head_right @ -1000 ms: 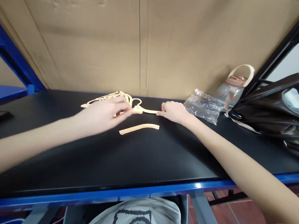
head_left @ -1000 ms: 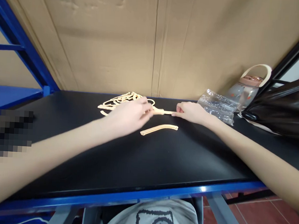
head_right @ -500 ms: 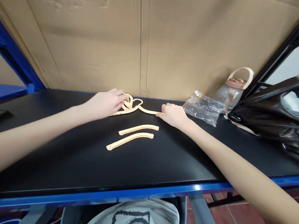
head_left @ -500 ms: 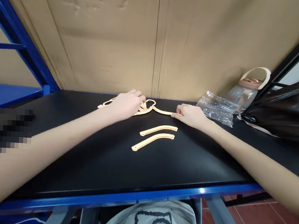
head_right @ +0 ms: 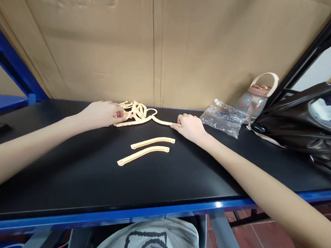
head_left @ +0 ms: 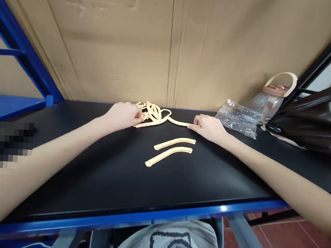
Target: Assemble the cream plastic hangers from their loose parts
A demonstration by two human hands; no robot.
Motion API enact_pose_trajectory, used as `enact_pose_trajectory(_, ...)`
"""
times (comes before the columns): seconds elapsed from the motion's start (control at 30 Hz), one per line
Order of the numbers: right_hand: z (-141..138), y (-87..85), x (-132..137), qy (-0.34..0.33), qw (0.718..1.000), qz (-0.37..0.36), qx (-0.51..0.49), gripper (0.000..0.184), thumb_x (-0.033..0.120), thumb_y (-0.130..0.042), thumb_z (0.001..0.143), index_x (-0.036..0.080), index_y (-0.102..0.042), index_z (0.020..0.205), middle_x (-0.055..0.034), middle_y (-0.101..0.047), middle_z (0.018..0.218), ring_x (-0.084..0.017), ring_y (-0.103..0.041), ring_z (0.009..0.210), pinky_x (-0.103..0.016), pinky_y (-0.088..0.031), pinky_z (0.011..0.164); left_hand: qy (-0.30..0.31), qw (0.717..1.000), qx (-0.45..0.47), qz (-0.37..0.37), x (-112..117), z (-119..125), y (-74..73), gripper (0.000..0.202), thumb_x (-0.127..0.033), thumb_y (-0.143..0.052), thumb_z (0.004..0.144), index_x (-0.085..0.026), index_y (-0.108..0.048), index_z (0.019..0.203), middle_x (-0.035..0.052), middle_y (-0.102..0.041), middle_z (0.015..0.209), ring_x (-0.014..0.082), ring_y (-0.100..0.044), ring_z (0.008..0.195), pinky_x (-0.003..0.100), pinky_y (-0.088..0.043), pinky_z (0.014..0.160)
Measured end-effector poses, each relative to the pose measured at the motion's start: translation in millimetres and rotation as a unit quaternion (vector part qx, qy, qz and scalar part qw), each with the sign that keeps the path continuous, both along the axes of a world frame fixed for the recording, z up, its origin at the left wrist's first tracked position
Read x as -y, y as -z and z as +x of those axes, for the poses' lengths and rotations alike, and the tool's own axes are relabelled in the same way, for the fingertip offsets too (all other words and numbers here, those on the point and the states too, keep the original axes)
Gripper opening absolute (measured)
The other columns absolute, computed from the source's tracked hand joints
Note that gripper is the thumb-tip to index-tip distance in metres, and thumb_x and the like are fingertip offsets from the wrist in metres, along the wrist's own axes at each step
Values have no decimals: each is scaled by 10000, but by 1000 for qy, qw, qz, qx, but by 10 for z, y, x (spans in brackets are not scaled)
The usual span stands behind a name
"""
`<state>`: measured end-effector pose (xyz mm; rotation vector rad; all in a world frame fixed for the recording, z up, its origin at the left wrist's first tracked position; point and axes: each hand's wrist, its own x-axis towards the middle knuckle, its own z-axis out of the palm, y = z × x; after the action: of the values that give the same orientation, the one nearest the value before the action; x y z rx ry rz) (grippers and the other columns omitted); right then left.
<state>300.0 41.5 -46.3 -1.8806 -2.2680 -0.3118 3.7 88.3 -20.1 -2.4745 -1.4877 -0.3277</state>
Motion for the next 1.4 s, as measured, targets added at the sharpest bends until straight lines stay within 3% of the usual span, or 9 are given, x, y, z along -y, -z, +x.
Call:
enact_pose_trajectory(0.1, -1, 2, -5, 4, 1000, 0, 4, 356, 497, -426, 911, 183, -591, 882, -67, -665, 931, -192, -601, 813, -274, -338, 617, -49, 996, -56, 39, 43, 25, -48, 297, -394, -421, 850, -193, -630, 784, 92, -672, 863, 271, -629, 792, 319, -414, 626)
enact_pose_trajectory(0.2, -2, 12, -10, 5, 1000, 5, 6, 353, 497, -428, 913, 184, -590, 877, -62, -668, 930, -195, -606, 817, -277, -341, 623, -60, 996, -55, 31, 51, 23, -93, 270, -362, -414, 859, -186, -617, 842, 93, -673, 927, 279, -631, 867, 315, -430, 642)
enact_pose_trajectory(0.47, 6, 44, -27, 6, 1000, 19, 15, 337, 487, -439, 916, 189, -591, 875, -58, -669, 916, -203, -615, 821, -287, -351, 624, -105, 993, 45, -13, -88, -55, -78, 320, -381, -372, 877, -192, -584, 1024, 98, -693, 944, 282, -644, 871, 340, -459, 701)
enact_pose_trajectory(0.6, 17, 58, -38, 4, 1000, 21, 19, 339, 487, -428, 920, 192, -587, 874, -61, -664, 919, -204, -612, 819, -291, -351, 621, -64, 994, 80, -38, -219, -150, -3, 303, -341, -432, 832, -180, -544, 1063, 96, -692, 978, 265, -647, 880, 335, -467, 731)
enact_pose_trajectory(0.77, 30, 71, -50, -1, 1000, 21, 21, 340, 488, -420, 922, 190, -578, 879, -63, -666, 932, -212, -618, 842, -291, -349, 620, 26, 999, 26, 5, -238, -201, -23, 317, -301, -408, 806, -179, -583, 1040, 98, -665, 1017, 271, -611, 957, 362, -453, 800)
enact_pose_trajectory(0.93, 35, 72, -52, -6, 1000, 21, 19, 337, 486, -426, 921, 188, -578, 889, -65, -667, 926, -221, -620, 862, -291, -352, 623, 122, 983, -17, -135, -133, -135, -118, 302, -358, -493, 750, -231, -670, 960, 26, -675, 1004, 207, -613, 898, 281, -446, 767)
enact_pose_trajectory(1.1, 29, 63, -40, -5, 1000, 21, 15, 331, 484, -434, 921, 189, -578, 886, -60, -664, 927, -215, -615, 864, -288, -348, 621, 135, 981, -83, -108, -73, -84, -151, 244, -382, -485, 766, -242, -672, 835, 30, -671, 873, 235, -562, 966, 289, -410, 783)
enact_pose_trajectory(1.27, 28, 60, -37, -5, 1000, 18, 0, 320, 481, -448, 913, 192, -577, 867, -52, -657, 904, -205, -607, 848, -279, -337, 606, 92, 981, -131, -114, 14, -42, -211, 195, -339, -487, 769, -232, -643, 816, 29, -659, 819, 203, -590, 772, 273, -382, 658)
enact_pose_trajectory(1.4, 33, 64, -38, -3, 1000, 19, -4, 321, 482, -443, 914, 193, -574, 866, -49, -656, 909, -200, -604, 835, -279, -329, 598, 86, 981, -159, -71, 16, -54, -217, 197, -280, -463, 776, -218, -644, 826, 34, -671, 819, 204, -603, 766, 281, -377, 663)
